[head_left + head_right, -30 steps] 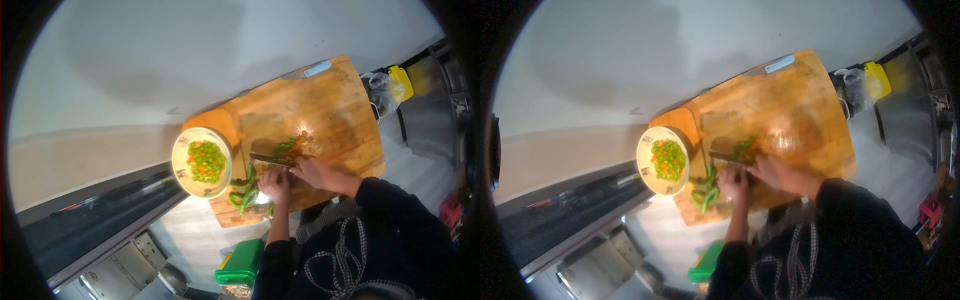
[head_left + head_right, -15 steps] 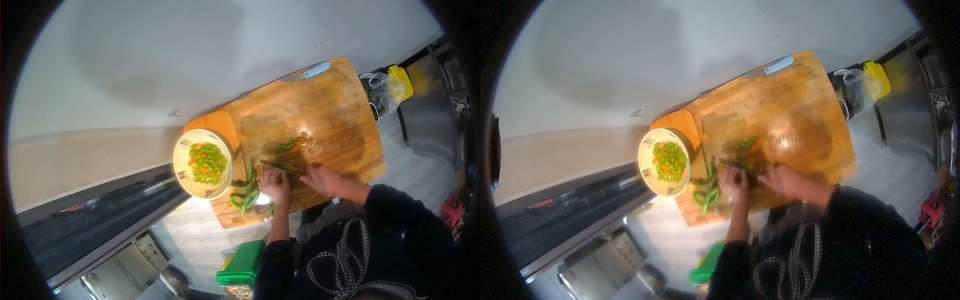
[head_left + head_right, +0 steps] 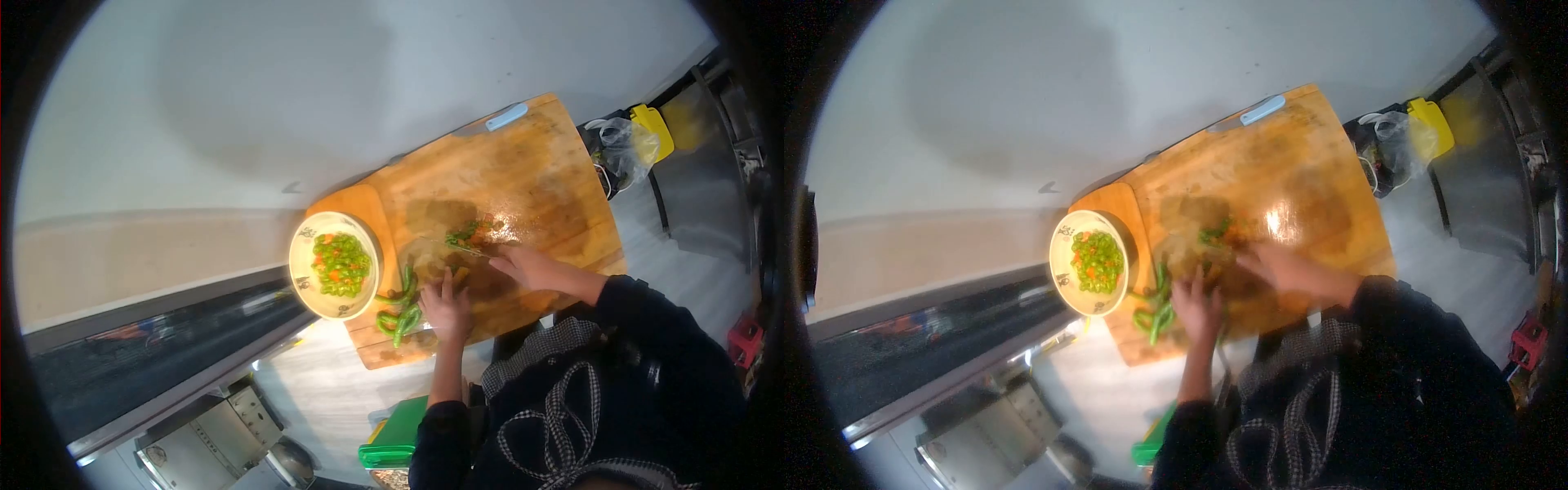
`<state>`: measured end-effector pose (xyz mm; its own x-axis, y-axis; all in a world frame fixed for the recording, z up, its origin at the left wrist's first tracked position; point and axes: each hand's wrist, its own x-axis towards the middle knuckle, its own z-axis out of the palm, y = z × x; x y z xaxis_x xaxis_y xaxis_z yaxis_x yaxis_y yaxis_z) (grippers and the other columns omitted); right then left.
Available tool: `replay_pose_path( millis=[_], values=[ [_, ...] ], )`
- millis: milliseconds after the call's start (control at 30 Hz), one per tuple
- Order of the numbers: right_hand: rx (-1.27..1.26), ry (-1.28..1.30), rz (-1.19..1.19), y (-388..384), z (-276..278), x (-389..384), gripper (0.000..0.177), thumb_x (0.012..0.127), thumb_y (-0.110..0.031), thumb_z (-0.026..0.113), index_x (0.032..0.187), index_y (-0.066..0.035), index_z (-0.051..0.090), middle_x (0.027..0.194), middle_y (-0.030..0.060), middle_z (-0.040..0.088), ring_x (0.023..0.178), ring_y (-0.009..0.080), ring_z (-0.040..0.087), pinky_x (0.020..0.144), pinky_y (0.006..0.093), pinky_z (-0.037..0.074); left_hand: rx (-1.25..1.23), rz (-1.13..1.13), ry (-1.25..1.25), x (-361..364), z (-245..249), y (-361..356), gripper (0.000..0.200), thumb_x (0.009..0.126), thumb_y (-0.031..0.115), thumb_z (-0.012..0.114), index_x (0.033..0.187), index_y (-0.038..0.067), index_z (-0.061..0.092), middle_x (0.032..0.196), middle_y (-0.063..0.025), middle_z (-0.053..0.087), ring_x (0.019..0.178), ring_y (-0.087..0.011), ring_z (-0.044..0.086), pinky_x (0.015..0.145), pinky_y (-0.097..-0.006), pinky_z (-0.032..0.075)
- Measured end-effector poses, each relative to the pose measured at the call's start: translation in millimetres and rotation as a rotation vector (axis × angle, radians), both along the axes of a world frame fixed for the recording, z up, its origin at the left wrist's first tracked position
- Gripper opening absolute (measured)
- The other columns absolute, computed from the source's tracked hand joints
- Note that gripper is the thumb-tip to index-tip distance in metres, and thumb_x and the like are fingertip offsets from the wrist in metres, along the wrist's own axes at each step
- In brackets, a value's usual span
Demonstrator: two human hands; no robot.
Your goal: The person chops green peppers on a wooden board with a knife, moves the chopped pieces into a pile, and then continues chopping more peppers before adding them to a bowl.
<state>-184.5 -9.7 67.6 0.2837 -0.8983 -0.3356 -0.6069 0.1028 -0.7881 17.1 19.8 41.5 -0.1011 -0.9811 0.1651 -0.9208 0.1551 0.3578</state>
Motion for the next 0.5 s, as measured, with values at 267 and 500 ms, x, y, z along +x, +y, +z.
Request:
replay_pose_path(
  millis=[267, 500],
  values=[
    [0.175, -0.051, 0.002, 14.9, 29.9, -12.9, 0.044, 0.092, -0.038, 0.042, 0.098, 0.003, 0.055, 0.089, 0.0265, 0.058, 0.086, 0.0407, 0.055, 0.077, 0.0446, 0.044, 0.005, 0.064, 0.438, 9.7, -7.8, 1.2, 0.032, 0.072, 0.003, 0.068, 0.103, 0.004, 0.06, 0.085, -0.011, 0.059, 0.079, -0.0258, 0.057, 0.069, -0.037, 0.045],
    [0.139, -0.107, -0.104, 24.7, 41.4, -33.1, 0.026, 0.093, -0.024, 0.042, 0.083, -0.002, 0.05, 0.061, 0.0102, 0.049, 0.057, 0.0215, 0.051, 0.055, 0.0327, 0.041, 0.544, 0.427, 1.202, -8.2, 58.9, -10.5, 0.025, 0.082, 0.004, 0.06, 0.107, -0.003, 0.057, 0.095, -0.0105, 0.061, 0.081, -0.0184, 0.056, 0.069, -0.0328, 0.047]
  ],
)
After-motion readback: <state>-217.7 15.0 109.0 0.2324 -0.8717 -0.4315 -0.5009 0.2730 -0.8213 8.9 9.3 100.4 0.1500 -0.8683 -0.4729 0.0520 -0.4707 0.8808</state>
